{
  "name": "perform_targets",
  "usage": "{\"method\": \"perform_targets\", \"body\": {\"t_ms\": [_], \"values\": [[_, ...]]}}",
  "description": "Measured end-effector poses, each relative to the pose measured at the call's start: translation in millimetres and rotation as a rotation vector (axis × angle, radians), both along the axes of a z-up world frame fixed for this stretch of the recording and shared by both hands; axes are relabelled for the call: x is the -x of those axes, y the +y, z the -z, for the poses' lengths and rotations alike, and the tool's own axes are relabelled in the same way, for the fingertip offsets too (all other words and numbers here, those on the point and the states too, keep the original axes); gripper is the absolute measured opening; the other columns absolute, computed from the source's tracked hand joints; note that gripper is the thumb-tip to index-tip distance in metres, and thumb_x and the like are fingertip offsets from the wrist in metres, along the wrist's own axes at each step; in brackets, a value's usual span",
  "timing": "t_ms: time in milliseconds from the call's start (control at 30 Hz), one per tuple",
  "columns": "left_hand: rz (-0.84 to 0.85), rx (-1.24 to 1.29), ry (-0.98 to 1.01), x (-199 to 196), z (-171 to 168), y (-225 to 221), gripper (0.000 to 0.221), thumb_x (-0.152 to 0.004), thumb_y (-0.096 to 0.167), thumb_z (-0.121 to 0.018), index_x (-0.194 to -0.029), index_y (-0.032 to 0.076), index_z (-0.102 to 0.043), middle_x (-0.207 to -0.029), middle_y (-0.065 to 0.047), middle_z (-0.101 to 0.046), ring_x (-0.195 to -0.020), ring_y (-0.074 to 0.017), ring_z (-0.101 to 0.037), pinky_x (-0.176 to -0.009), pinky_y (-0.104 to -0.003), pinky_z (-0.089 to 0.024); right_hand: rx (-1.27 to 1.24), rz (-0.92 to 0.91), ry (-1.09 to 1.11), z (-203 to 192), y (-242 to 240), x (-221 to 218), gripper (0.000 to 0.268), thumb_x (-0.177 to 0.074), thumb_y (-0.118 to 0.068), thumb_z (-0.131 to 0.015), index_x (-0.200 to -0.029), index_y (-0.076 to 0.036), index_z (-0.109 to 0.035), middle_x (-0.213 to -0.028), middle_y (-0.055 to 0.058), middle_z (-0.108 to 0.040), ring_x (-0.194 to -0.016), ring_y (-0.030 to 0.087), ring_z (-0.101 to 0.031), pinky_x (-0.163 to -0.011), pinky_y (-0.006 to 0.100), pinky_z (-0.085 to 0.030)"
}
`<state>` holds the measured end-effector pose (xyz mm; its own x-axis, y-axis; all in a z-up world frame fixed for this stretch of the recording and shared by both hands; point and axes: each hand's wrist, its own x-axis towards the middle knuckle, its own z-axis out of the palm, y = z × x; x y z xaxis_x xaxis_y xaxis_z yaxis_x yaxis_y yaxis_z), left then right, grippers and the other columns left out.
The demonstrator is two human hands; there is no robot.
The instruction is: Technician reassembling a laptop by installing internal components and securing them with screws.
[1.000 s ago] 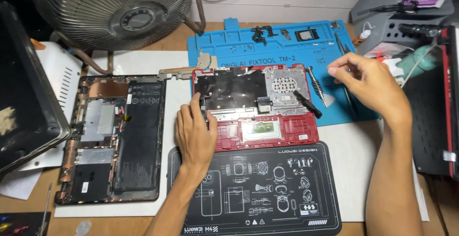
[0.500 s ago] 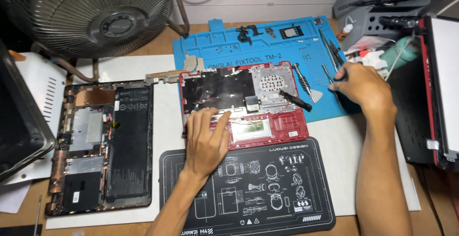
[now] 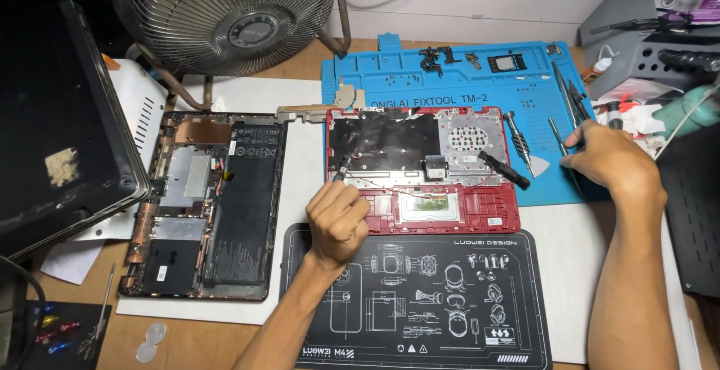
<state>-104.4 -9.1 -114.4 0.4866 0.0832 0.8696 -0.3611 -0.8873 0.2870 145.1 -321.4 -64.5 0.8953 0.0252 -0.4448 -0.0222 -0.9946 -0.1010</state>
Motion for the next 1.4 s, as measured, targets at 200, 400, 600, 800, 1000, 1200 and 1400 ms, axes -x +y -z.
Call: {"method": "perform_targets", "body": {"t_ms": [200,400,600,800,1000,1200,1400], "values": [[0.309,0.234,0.185,1,21,10,0.025,-0.059,-0.011,-0.039,-0.048,0.010,-0.030,-0.047,0.002,-0.025,-0.045,-0.0113,-0.023,-0.042,-0.029,-0.015,0.005,-0.001,-0.012,-3,4,1,0.047,-0.087,-0.029,-0.077,-0.129,-0.009,-0.069,-0.131,0.023,-0.068,-0.116,0.042,-0.064,-0.091,0.053,-0.049],[1.140,0.713,0.983,10,-39,40,0.025,-0.066,0.000,-0.042,-0.055,0.008,-0.062,-0.052,-0.004,-0.059,-0.047,-0.0083,-0.049,-0.046,-0.020,-0.037,-0.061,-0.016,-0.136,-12,0,6,0.022,-0.086,-0.027,-0.068,-0.097,-0.008,-0.074,-0.082,0.011,-0.070,-0.092,0.035,-0.063,-0.076,0.049,-0.047],[2.088,1.263,0.833,29,-13,42,0.046,-0.087,0.023,-0.054,-0.043,0.016,-0.044,-0.035,0.001,-0.038,-0.025,-0.0090,-0.033,-0.028,-0.018,-0.015,-0.357,-0.039,-0.257,-25,8,19,0.029,-0.087,-0.025,-0.064,-0.110,-0.016,-0.079,-0.083,-0.003,-0.067,-0.085,0.019,-0.060,-0.082,0.036,-0.043],[2.748,0.733,0.606,-13,-26,33,0.055,-0.100,0.042,-0.062,-0.062,0.002,-0.063,-0.055,-0.008,-0.061,-0.038,-0.0190,-0.057,-0.039,-0.027,-0.047,-0.698,-0.191,-0.359,-56,33,50,0.019,-0.098,-0.012,-0.064,-0.115,-0.012,-0.074,-0.073,-0.008,-0.049,-0.067,0.003,-0.041,-0.077,0.019,-0.033],[2.197,1.683,0.448,-3,4,36,0.079,-0.097,0.063,-0.040,-0.061,-0.002,-0.066,-0.053,-0.016,-0.062,-0.031,-0.0218,-0.051,-0.028,-0.030,-0.044,-1.103,-0.245,-0.344,-61,51,60,0.015,-0.106,-0.004,-0.065,-0.121,-0.003,-0.063,-0.111,0.004,-0.064,-0.095,0.007,-0.059,-0.093,0.020,-0.054],[1.138,2.105,0.056,-1,-25,33,0.064,-0.100,0.048,-0.045,-0.047,0.012,-0.044,-0.039,0.000,-0.033,-0.028,-0.0124,-0.027,-0.031,-0.026,-0.015,-1.304,-0.195,-0.298,-61,71,73,0.012,-0.108,-0.008,-0.061,-0.108,-0.006,-0.050,-0.116,0.007,-0.060,-0.093,0.017,-0.068,-0.090,0.027,-0.060],[0.000,0.948,0.071,7,-29,29,0.057,-0.104,0.029,-0.042,-0.050,0.012,-0.042,-0.044,0.001,-0.039,-0.041,-0.0106,-0.039,-0.048,-0.028,-0.030,-1.365,-0.218,-0.206,-55,101,88,0.016,-0.107,-0.013,-0.058,-0.119,-0.005,-0.050,-0.104,0.015,-0.067,-0.088,0.021,-0.071,-0.087,0.032,-0.065]]}}
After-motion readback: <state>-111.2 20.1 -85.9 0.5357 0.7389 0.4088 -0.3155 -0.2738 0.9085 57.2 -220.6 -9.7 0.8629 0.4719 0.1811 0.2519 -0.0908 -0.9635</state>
